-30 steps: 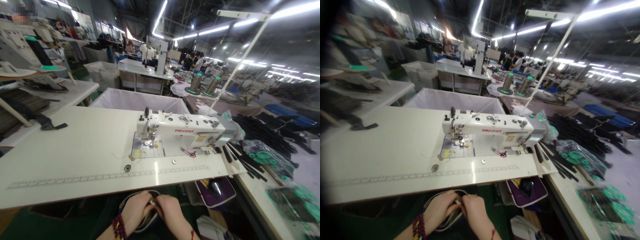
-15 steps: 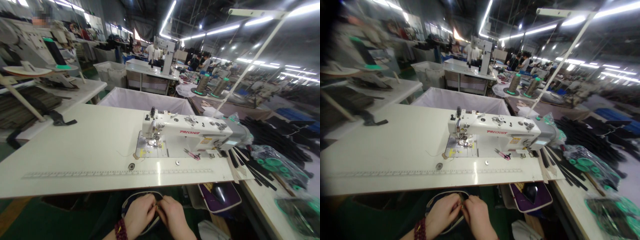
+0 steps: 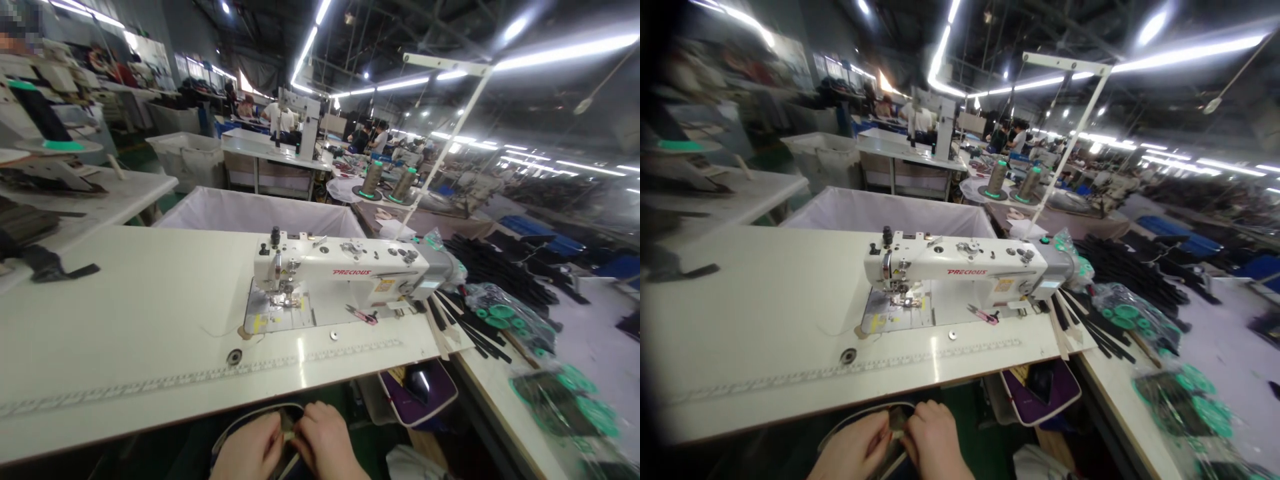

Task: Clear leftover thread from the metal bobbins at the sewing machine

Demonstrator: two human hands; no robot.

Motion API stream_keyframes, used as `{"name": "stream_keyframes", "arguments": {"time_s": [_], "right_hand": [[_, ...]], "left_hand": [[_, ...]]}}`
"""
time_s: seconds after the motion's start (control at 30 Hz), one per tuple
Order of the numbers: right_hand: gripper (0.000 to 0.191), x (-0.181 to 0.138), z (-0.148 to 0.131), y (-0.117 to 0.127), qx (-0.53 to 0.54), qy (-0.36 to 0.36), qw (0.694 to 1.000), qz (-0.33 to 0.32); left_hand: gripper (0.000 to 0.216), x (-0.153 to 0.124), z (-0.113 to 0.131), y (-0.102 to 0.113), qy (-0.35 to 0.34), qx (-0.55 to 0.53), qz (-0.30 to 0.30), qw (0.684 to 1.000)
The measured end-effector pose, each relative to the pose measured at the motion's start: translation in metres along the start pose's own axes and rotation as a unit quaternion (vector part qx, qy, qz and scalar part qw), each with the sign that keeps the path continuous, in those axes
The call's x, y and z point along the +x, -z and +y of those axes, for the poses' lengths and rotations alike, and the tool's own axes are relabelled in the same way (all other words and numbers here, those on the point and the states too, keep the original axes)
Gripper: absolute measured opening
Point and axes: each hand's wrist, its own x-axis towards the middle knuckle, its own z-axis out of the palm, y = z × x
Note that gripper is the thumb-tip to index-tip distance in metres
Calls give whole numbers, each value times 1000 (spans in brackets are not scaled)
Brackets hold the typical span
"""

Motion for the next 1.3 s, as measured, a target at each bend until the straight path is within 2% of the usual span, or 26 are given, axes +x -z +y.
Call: {"name": "stream_keyframes", "arguments": {"time_s": [0.1,0.23,0.47,0.67,0.8,1.1,1.2,1.3], "right_hand": [[11,-3,2,3,16,-5,1000,-5],[7,-4,1,15,37,-16,999,-16],[3,-2,5,28,60,-36,997,-44],[4,-7,17,31,77,-62,993,-59],[7,0,11,30,48,-69,995,-60],[9,18,-3,27,-35,-63,995,-63],[9,24,-13,32,-33,-52,996,-63],[10,26,-29,38,7,-11,998,-60]], "left_hand": [[25,-7,-5,3,1,8,-10,1000],[25,-19,-12,8,2,20,4,1000],[28,-40,-26,29,59,68,-28,996],[27,-55,-38,40,105,69,-8,992],[31,-54,-41,40,111,75,2,991],[30,-63,-61,40,73,-39,46,995],[26,-64,-58,43,65,-74,72,993],[19,-66,-62,45,55,-95,114,987]]}}
